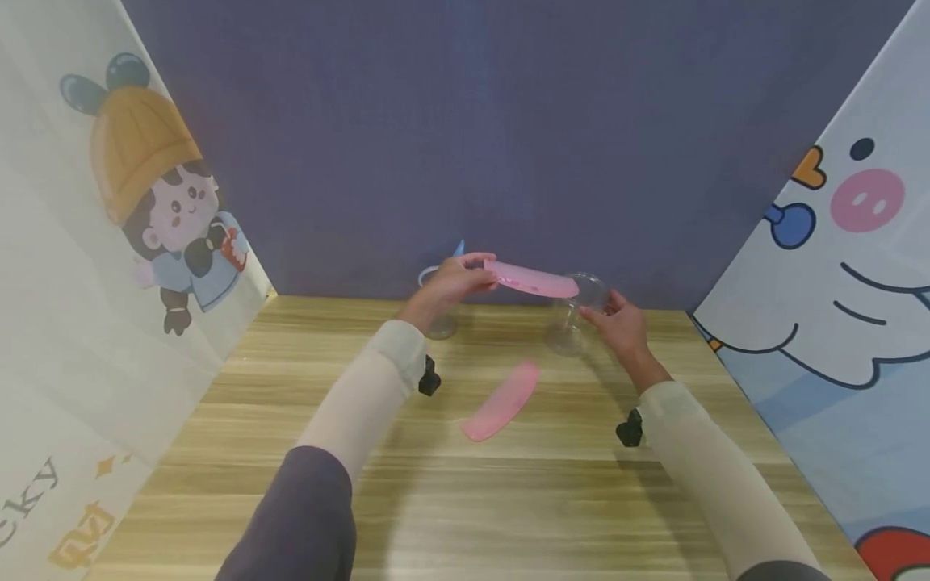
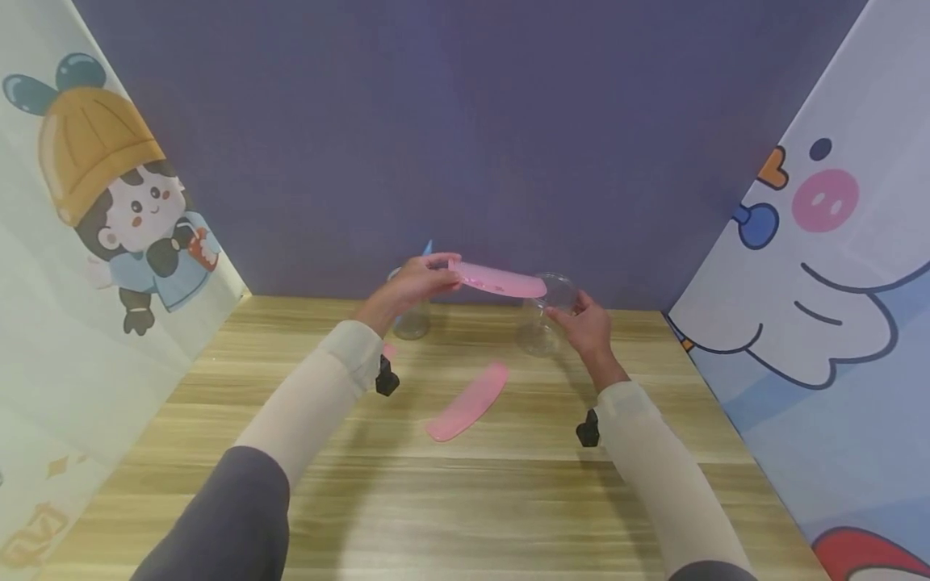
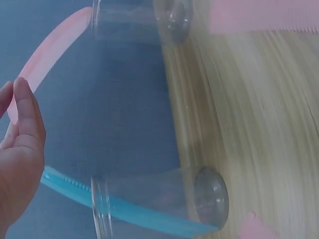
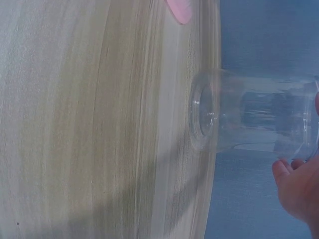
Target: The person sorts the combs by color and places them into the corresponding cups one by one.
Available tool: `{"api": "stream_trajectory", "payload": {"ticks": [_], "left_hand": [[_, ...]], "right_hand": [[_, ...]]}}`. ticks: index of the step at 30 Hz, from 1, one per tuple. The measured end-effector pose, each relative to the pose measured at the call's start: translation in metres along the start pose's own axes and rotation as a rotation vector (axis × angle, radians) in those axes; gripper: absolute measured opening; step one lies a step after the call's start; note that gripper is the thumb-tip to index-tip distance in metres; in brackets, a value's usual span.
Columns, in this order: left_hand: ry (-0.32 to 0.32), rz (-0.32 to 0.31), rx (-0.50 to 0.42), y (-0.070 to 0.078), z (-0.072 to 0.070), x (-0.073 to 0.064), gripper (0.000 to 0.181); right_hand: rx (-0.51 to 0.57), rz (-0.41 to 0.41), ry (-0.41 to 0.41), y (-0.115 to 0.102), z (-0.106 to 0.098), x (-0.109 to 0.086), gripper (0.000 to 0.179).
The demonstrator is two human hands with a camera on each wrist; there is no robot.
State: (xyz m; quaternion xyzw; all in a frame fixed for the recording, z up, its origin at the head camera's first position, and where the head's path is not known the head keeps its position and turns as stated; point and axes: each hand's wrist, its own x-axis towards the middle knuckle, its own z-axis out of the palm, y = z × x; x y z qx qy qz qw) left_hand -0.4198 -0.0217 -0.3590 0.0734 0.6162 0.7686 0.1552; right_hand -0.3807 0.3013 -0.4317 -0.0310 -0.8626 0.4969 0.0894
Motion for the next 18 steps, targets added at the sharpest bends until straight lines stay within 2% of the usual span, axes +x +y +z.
{"api": "stream_trajectory", "payload": {"ticks": [6,13,18], "left_hand": [[0.025,-0.007,-0.034,0.0,0.012,0.009,0.06],[0.033,0.032,-0.062,-0.001,0.025,0.015,0.063],[-0.01,0.028,-0.041,-0.003,0.03,0.015,0.064]], "right_hand": [[0.011,0.014,0.006,-0.002,0.002,-0.002,0.096],[0.002,0.006,0.009,-0.005,0.006,-0.001,0.092],[0.026,-0.005,0.012,-0.004,0.004,0.001,0.088]]}}
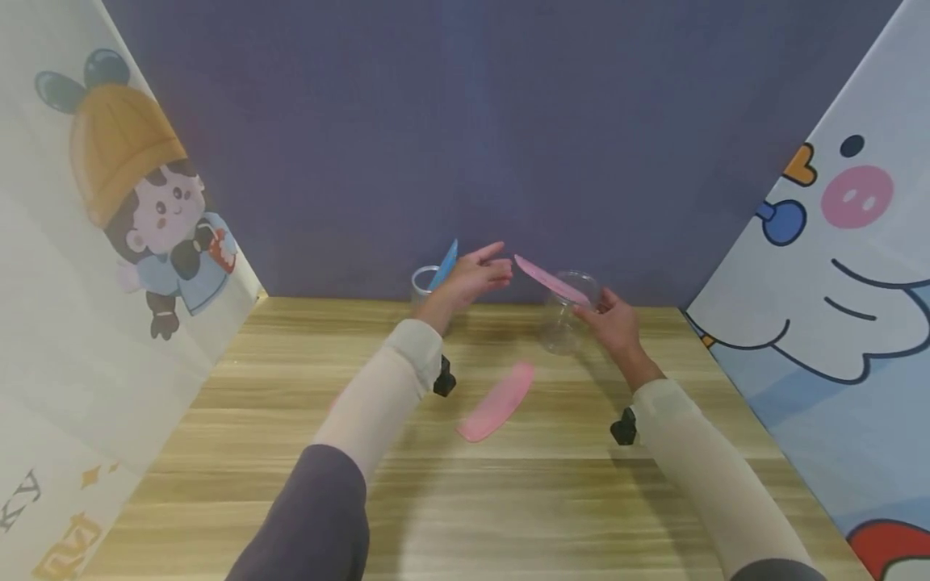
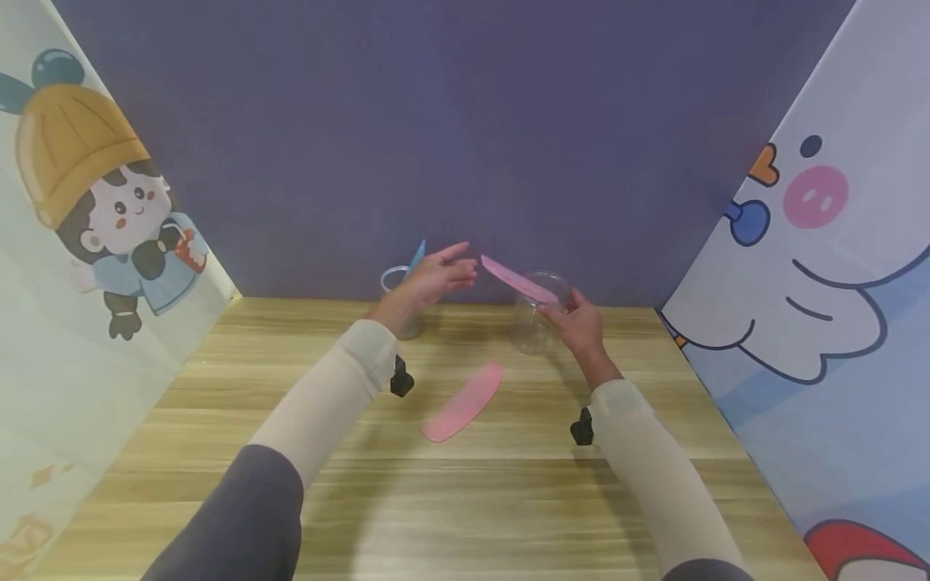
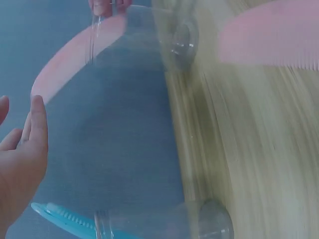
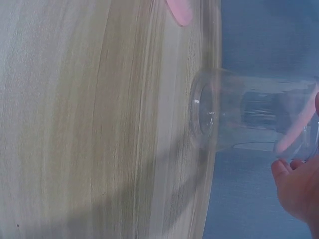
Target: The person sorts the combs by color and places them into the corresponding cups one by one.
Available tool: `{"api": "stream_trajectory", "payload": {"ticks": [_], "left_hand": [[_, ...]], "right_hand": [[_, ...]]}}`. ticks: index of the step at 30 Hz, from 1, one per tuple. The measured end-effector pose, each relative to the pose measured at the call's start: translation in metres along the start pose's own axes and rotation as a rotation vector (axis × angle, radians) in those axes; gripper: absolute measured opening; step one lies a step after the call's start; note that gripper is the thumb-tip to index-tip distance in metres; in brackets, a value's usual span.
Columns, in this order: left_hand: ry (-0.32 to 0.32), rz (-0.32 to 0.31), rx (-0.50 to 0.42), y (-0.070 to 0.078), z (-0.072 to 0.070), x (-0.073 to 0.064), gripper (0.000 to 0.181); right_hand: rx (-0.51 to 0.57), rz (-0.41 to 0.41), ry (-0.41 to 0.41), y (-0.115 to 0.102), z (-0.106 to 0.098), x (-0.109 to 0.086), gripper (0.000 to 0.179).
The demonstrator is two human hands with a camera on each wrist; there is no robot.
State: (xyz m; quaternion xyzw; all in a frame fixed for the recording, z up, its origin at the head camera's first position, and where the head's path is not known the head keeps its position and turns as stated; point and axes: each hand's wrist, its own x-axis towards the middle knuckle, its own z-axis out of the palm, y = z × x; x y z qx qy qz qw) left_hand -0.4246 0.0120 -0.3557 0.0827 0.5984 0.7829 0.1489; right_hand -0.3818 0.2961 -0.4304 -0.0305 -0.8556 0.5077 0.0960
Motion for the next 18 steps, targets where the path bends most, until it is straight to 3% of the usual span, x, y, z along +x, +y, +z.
{"api": "stream_trajectory", "payload": {"ticks": [8,13,18], "left_hand": [[-0.032,0.012,0.141,-0.002,-0.015,-0.01,0.055],[-0.071,-0.015,0.257,-0.008,-0.037,-0.022,0.052],[-0.102,-0.034,0.281,-0.017,-0.06,-0.031,0.052]], "right_hand": [[-0.027,-0.022,0.033,0.0,0.002,0.004,0.08],[-0.033,-0.036,0.034,0.0,0.003,0.004,0.08],[-0.006,-0.059,0.011,0.0,0.004,0.005,0.076]]}}
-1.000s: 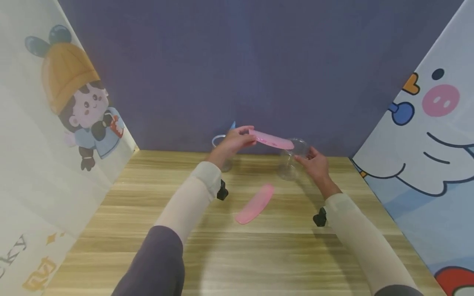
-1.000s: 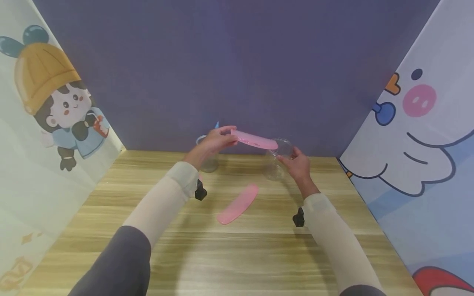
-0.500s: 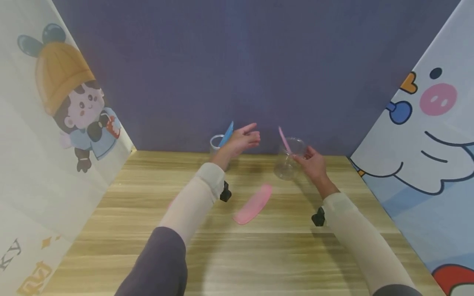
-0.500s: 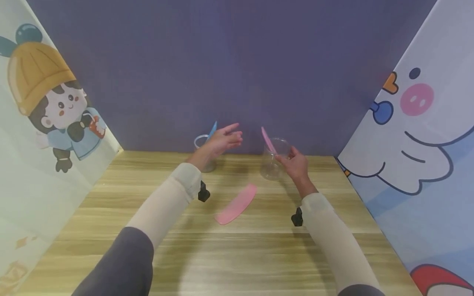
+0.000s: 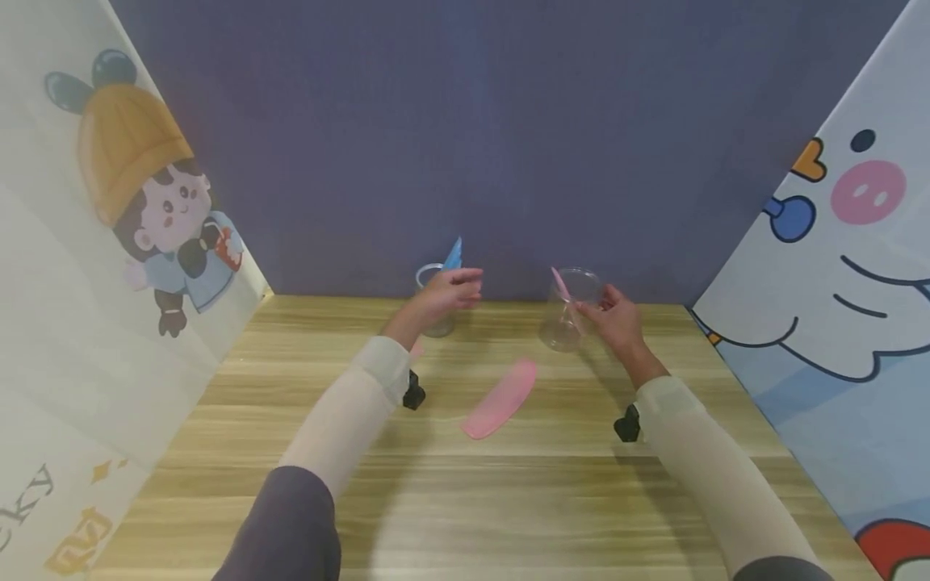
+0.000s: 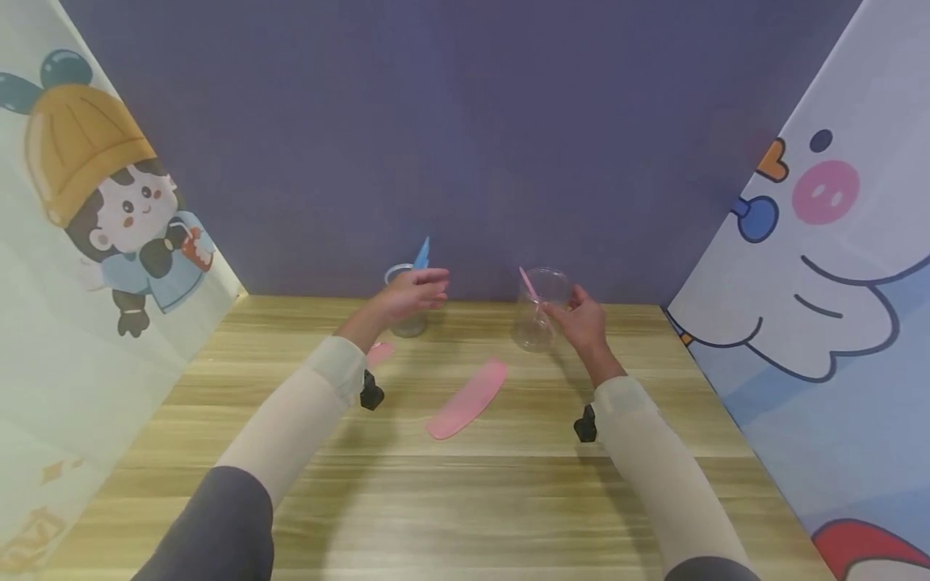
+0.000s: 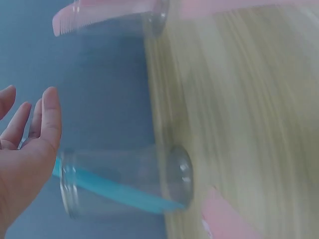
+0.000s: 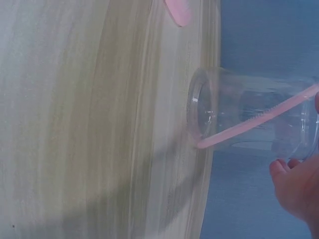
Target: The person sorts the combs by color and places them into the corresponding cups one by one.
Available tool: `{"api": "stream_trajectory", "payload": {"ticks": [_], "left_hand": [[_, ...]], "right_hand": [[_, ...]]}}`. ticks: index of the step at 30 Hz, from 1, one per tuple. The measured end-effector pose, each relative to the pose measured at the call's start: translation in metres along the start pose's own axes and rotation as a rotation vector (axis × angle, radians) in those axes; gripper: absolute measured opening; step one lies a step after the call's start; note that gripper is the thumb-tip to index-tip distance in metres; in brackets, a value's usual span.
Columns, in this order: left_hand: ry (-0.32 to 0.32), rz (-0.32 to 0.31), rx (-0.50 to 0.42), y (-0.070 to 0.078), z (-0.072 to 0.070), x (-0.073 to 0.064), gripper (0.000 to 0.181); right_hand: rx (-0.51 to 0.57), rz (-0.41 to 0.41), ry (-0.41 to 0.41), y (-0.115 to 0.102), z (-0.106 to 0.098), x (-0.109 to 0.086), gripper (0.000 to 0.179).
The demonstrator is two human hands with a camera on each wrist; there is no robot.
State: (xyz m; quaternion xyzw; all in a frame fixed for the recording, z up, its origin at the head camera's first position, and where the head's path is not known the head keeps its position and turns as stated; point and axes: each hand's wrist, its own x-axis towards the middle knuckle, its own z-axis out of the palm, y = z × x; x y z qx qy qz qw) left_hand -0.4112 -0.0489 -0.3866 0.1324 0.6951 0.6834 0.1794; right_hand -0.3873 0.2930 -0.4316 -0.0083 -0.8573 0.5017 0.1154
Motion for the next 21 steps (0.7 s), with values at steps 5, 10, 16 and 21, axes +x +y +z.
{"api": "stream_trajectory", "payload": {"ticks": [5,10,16,21], "left_hand": [[0.038,-0.031,-0.016,-0.014,-0.018,-0.011,0.052],[0.075,-0.037,0.015,-0.026,-0.033,-0.023,0.052],[0.077,-0.041,0.03,-0.039,-0.049,-0.038,0.048],[0.082,-0.05,0.032,-0.045,-0.06,-0.045,0.048]], "right_hand": [[0.009,0.017,-0.036,-0.004,0.001,0.003,0.077],[-0.011,0.07,-0.058,-0.008,0.002,0.003,0.096],[-0.029,0.092,-0.06,-0.011,0.007,0.002,0.105],[-0.026,0.098,-0.022,-0.008,0.011,0.005,0.104]]}}
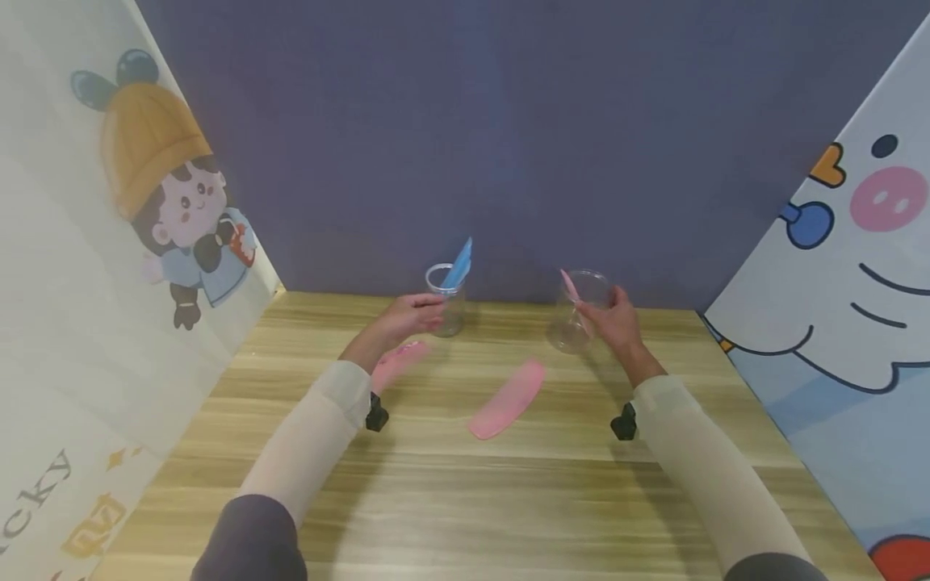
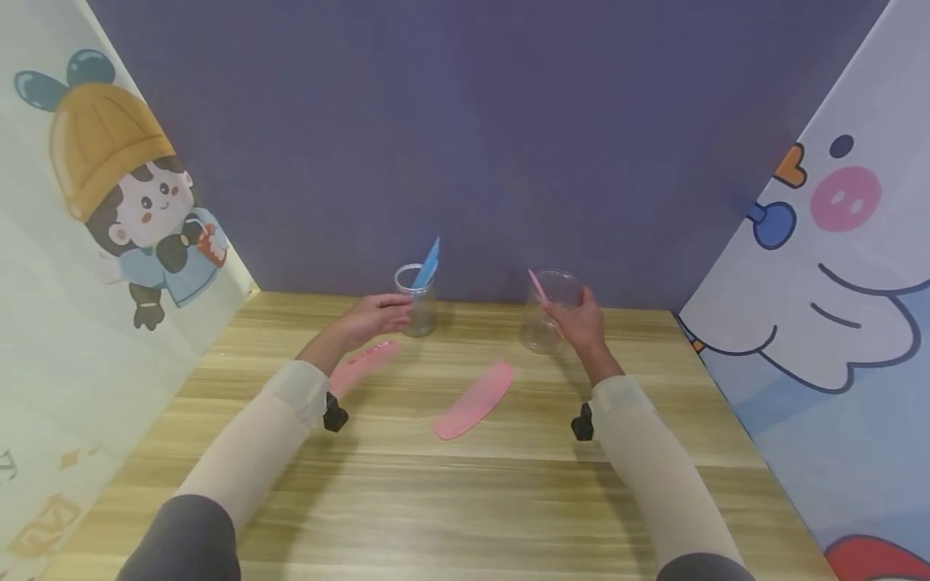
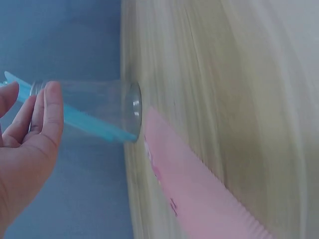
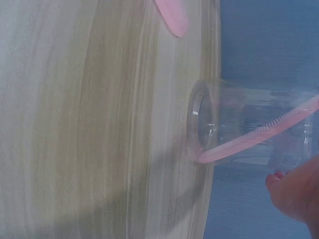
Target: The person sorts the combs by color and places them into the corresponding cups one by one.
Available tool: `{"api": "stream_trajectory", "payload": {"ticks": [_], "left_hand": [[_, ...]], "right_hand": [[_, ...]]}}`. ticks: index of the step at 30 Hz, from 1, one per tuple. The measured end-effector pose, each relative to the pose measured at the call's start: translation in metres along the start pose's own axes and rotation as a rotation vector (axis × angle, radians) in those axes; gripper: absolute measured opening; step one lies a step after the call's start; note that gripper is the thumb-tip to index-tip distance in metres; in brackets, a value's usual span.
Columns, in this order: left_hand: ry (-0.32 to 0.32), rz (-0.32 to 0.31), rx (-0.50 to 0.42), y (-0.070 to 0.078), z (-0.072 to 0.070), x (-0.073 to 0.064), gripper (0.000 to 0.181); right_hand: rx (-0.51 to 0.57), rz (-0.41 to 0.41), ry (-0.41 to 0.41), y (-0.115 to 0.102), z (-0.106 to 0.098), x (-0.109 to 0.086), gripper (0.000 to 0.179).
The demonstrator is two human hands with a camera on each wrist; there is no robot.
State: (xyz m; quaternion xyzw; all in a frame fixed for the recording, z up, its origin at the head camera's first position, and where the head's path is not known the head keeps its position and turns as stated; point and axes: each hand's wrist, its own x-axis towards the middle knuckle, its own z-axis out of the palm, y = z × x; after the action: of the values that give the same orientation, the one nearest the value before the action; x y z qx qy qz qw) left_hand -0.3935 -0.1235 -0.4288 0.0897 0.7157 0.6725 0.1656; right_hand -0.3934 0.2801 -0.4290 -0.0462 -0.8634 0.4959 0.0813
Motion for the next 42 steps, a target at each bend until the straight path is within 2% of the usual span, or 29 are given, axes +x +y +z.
{"api": "stream_trajectory", "payload": {"ticks": [8,13,17,23,29,32,34,40,42], "left_hand": [[-0.007,0.009,-0.003,-0.006,-0.013,-0.01,0.049],[0.003,-0.023,0.08,-0.009,-0.018,-0.017,0.05],[0.027,-0.035,0.244,-0.012,-0.021,-0.026,0.049],[0.072,-0.029,0.612,-0.013,-0.025,-0.045,0.051],[0.07,-0.086,0.907,-0.017,-0.026,-0.067,0.056],[0.056,-0.157,0.982,-0.021,-0.026,-0.075,0.062],[0.053,-0.194,0.999,-0.024,-0.026,-0.079,0.058],[0.073,-0.208,1.104,-0.035,-0.027,-0.088,0.055],[0.067,-0.251,1.12,-0.036,-0.026,-0.092,0.059]], "right_hand": [[-0.044,-0.026,0.05,0.007,-0.001,0.003,0.102],[-0.047,-0.01,0.053,0.008,-0.001,0.001,0.104],[-0.036,-0.009,0.037,0.009,-0.002,-0.001,0.104],[-0.048,-0.017,0.028,0.009,-0.004,-0.002,0.105],[-0.085,-0.023,0.025,0.009,-0.005,-0.002,0.105],[-0.087,-0.029,0.02,0.01,-0.006,-0.003,0.105],[-0.088,-0.03,0.013,0.01,-0.006,-0.003,0.105],[-0.088,-0.038,0.012,0.011,-0.007,-0.003,0.105],[-0.088,-0.042,0.017,0.011,-0.007,-0.003,0.105]]}}
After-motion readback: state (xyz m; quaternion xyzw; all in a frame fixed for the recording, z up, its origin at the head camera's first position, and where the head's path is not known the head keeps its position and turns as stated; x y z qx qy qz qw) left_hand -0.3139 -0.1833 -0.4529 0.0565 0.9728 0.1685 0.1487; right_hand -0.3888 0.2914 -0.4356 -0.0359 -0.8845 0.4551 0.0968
